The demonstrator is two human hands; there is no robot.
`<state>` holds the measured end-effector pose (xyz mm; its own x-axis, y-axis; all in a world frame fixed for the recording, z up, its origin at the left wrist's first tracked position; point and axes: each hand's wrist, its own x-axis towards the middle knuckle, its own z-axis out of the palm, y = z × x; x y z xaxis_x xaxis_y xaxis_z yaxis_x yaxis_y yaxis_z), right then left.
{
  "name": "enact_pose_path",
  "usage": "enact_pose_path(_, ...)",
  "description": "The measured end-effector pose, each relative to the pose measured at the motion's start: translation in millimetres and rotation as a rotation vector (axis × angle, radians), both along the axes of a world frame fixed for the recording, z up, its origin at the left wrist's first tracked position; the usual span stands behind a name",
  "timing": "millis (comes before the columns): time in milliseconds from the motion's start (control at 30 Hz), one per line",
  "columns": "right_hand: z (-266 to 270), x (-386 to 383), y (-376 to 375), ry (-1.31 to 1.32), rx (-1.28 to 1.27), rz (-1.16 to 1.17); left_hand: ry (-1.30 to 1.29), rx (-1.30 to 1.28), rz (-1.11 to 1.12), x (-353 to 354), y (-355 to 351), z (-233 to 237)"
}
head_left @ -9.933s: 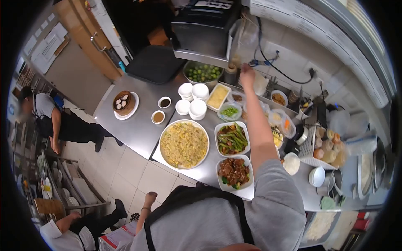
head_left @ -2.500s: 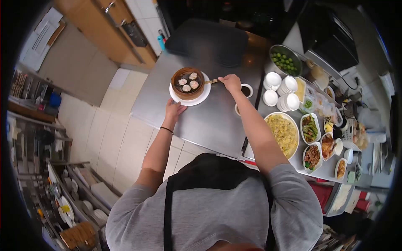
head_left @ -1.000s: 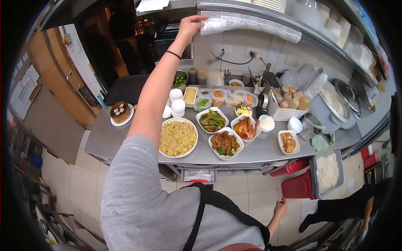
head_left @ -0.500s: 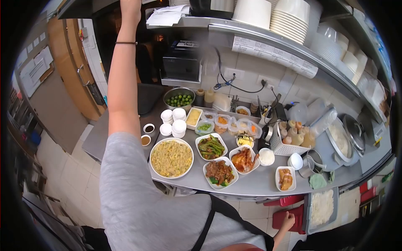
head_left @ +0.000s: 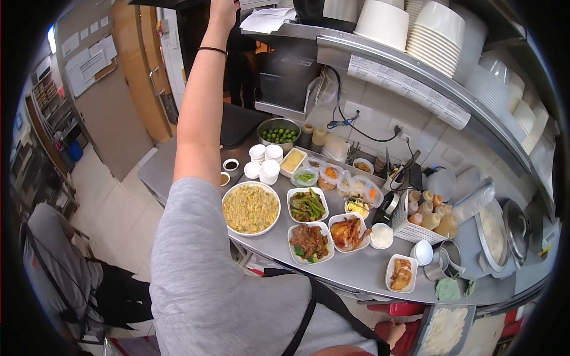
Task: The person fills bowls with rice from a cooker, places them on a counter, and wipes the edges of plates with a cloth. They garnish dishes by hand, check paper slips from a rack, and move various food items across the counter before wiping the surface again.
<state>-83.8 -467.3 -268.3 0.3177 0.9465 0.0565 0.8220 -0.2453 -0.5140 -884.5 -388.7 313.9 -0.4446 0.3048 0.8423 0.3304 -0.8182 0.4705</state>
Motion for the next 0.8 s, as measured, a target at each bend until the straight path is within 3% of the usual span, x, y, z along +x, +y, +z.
enact_pose_path(333, -27, 36, 23, 0.013, 0.015, 0.132, -0.034, -0.043, 0.008, 33, -20, -30)
enact_pose_path(500, -19, 43, 31, -0.054, 0.073, 0.020, -0.064, -0.061, -0.048, 43, -15, -43)
enact_pose_path(600, 2, 42, 34, 0.169, 0.149, -0.027, -0.032, -0.080, -0.037, 41, -12, -48)
enact_pose_path(633, 18, 32, 32, 0.026, 0.186, -0.048, -0.034, -0.081, -0.037, 41, -13, -49)
enact_pose_path(800, 62, 7, 33, -0.027, 0.235, -0.040, -0.030, -0.085, -0.068, 42, -14, -53)
